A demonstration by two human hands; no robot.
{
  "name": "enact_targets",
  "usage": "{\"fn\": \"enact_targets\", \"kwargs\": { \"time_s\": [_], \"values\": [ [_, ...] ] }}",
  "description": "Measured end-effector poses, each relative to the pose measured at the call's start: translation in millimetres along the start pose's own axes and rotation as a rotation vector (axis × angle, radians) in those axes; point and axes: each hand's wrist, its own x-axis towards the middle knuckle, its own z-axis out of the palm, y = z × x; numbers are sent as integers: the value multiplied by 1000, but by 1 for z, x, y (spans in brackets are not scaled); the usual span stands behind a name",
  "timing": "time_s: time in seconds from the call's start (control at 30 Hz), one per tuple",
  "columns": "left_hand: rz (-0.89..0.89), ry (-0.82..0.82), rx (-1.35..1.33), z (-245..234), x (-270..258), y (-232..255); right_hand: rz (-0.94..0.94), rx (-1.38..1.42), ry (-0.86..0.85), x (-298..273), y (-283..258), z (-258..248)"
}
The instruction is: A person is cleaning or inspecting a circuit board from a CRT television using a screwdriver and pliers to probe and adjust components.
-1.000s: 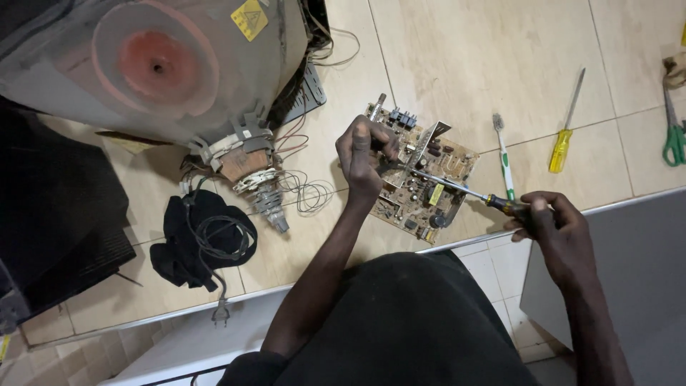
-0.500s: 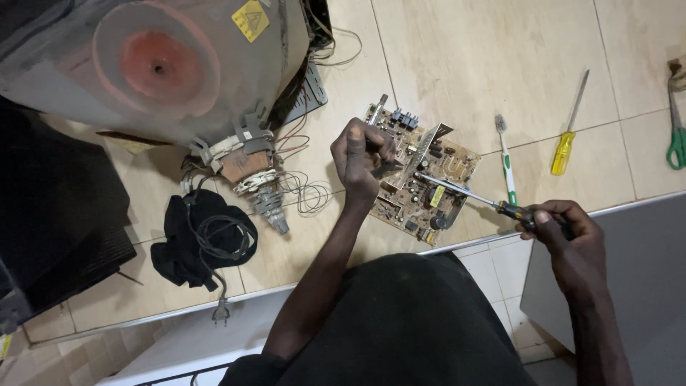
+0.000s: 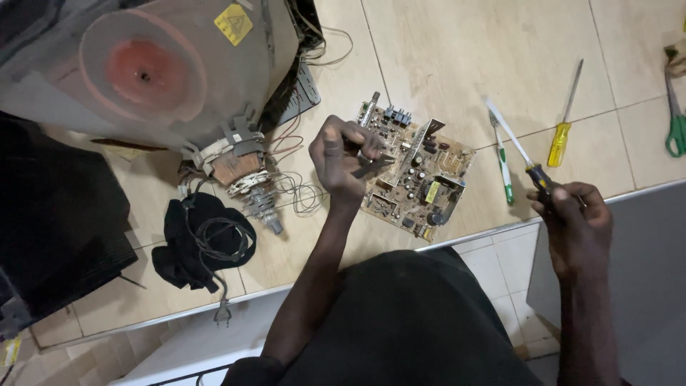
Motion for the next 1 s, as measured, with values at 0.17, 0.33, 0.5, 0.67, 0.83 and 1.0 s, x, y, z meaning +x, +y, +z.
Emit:
{"fn": "enact_targets", "kwargs": {
  "time_s": [0.17,0.33,0.5,0.67,0.83,1.0],
  "values": [
    [15,-17,-11,6,10,2,-156,-26,66,19,27,22],
    [95,-86,66,29,53,-7,-95,65,144,23,26,36],
    [156,-46,5,68,106,-47,-89,141,168,31,38,21],
    [-29,143,-16,45,134,-120,-94,224,175,34,36,11],
    [-197,285,69,35,128,-125,-67,217,121,28,24,9],
    [-342,320,-35,23,133,-129,-55,173,86,31,16,10]
  ]
}}
